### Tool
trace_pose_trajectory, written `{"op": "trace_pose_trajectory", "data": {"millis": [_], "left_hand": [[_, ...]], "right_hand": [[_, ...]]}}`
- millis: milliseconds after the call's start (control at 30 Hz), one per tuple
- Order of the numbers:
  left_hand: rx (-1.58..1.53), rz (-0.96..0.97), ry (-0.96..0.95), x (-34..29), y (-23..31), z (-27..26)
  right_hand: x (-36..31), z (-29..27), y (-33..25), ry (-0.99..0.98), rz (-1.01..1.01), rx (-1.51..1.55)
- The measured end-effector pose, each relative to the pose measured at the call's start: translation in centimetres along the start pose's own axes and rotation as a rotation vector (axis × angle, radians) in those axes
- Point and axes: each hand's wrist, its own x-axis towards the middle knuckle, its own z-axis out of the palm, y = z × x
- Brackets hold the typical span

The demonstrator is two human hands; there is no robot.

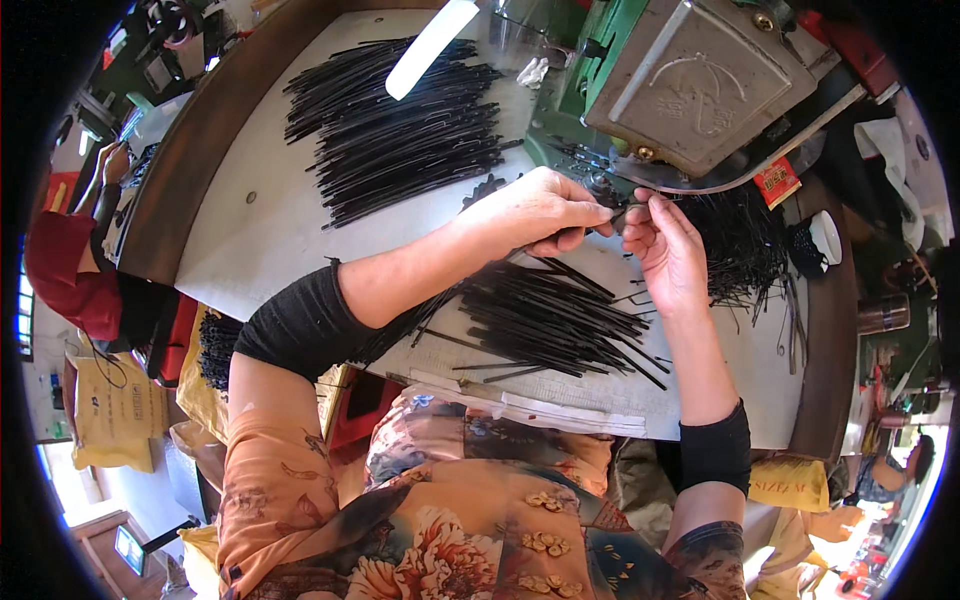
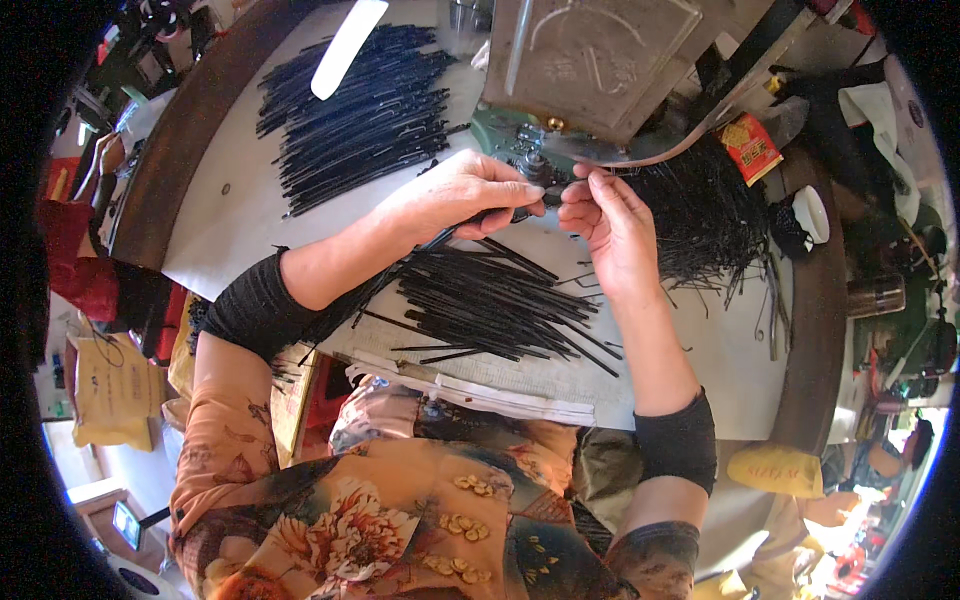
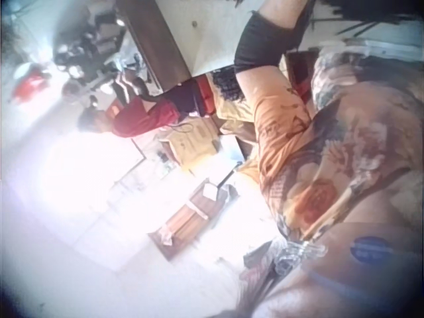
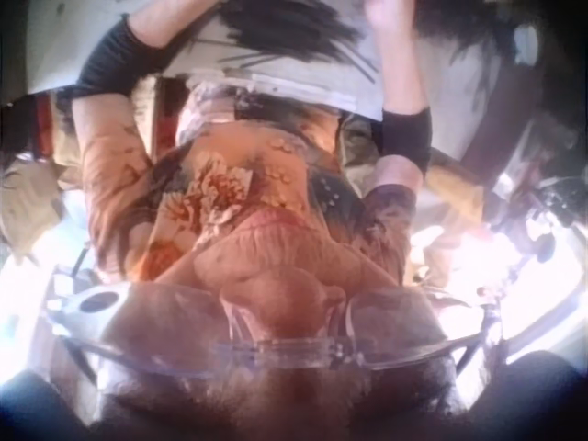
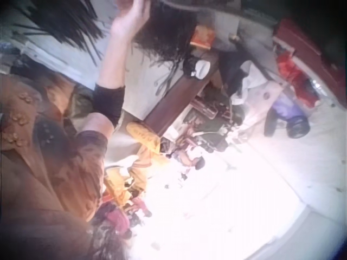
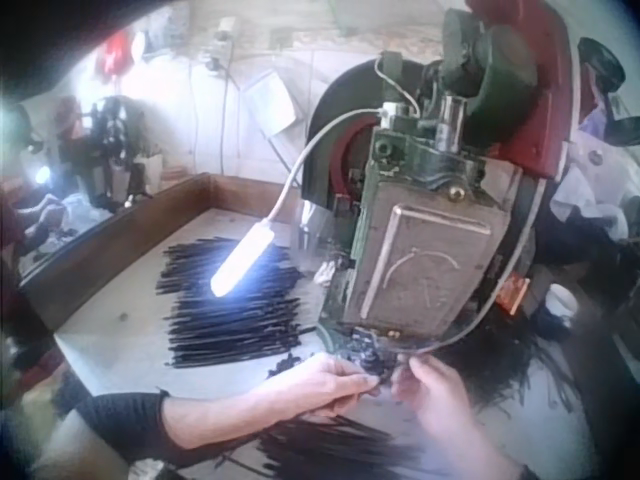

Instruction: The person assembles umbrella frames by picking up metal rib sections and wire stretchers, connecting them together by hand, and setting the assembled ribs on the workbench.

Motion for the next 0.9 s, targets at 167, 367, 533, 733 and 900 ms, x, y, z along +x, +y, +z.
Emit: {"op": "trace_pose_trajectory", "data": {"millis": [167, 367, 533, 733, 900], "left_hand": [[0.057, 0.035, 0.015, 0.0, 0.1, 0.0], [0.102, 0.052, -0.023, -0.2, 0.1, -0.2], [0.175, 0.061, -0.07, -0.1, 0.6, -1.0], [0.774, 0.123, 0.115, -0.3, 2.3, -6.1], [1.146, 0.149, 0.341, -1.4, 2.0, -9.2]], "right_hand": [[-0.1, 0.8, -0.4, 0.051, -0.006, -0.085], [-0.2, 0.7, -0.2, 0.04, 0.0, -0.069], [-0.2, -0.1, -0.5, 0.142, -0.07, -0.058], [0.6, -1.2, -1.1, 0.152, -0.132, 0.044], [0.5, -1.1, -1.0, 0.17, -0.144, 0.103]]}}
